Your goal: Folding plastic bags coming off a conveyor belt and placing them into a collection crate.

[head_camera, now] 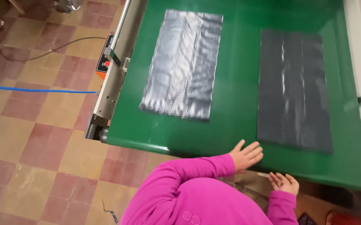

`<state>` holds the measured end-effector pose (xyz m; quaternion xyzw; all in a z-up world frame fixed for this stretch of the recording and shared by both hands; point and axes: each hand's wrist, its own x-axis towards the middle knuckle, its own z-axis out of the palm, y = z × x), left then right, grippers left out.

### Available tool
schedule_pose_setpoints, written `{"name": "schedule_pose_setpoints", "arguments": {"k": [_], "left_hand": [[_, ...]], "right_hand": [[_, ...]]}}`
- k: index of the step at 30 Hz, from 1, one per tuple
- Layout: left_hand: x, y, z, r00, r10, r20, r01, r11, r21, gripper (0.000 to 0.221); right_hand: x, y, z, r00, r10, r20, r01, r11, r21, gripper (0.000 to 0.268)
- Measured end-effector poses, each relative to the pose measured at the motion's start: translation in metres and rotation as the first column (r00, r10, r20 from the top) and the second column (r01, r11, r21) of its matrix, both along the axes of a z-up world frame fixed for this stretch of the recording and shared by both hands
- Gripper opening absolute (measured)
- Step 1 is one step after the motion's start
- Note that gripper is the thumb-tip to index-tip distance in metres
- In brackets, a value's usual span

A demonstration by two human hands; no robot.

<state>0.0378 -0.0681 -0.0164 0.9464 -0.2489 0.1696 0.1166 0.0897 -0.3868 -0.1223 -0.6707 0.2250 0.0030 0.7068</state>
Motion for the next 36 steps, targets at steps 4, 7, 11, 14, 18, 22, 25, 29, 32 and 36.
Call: {"name": "schedule_pose_setpoints", "arguments": {"k": [4,7,11,14,18,22,25,29,32,36], "left_hand": [[0.027,-0.043,-0.023,0.987,-0.076,0.139,0.080,0.997,-0.020,0.094],[0.054,-0.081,-0.062,0.963,-0.227,0.144,0.234,0.972,-0.034,0.065],[0.066,-0.108,-0.033,0.848,-0.514,-0.129,0.450,0.828,-0.334,0.037],[0.073,-0.094,0.017,0.793,-0.551,-0.260,0.291,0.717,-0.634,0.047],[0.078,-0.054,0.084,0.687,-0.658,-0.308,0.164,0.553,-0.817,0.040],[0.112,-0.012,0.113,0.661,-0.630,-0.407,-0.229,0.346,-0.910,0.026],[0.167,0.009,0.088,0.717,-0.486,-0.500,-0.426,0.262,-0.866,0.023],[0.282,0.039,-0.007,0.801,-0.338,-0.494,-0.511,0.043,-0.858,0.024],[0.329,0.057,-0.089,0.836,-0.054,-0.546,-0.521,0.235,-0.821,0.026],[0.335,0.057,-0.091,0.806,0.247,-0.537,-0.589,0.421,-0.690,0.027]], "right_hand": [[0.000,-0.020,0.006,0.995,0.097,0.027,-0.097,0.995,0.013,0.055],[-0.018,-0.038,0.012,0.976,0.148,0.160,-0.154,0.988,0.028,0.063],[-0.041,-0.082,0.036,0.869,0.460,0.183,-0.377,0.855,-0.356,0.030],[-0.088,-0.152,0.052,0.931,0.329,0.159,-0.302,0.938,-0.169,0.029],[-0.032,-0.185,0.095,0.994,0.074,0.079,-0.089,0.971,0.221,0.026],[0.078,-0.149,0.141,0.866,0.341,0.365,-0.342,0.937,-0.064,0.031],[0.154,-0.101,0.175,0.666,0.643,0.378,-0.428,0.744,-0.513,0.041],[0.278,-0.041,0.167,0.713,0.586,0.386,-0.508,0.810,-0.293,0.046],[0.360,-0.053,0.073,0.773,0.609,0.177,-0.419,0.700,-0.578,0.034],[0.372,-0.033,0.088,0.836,0.529,0.143,-0.274,0.629,-0.728,0.047]]}}
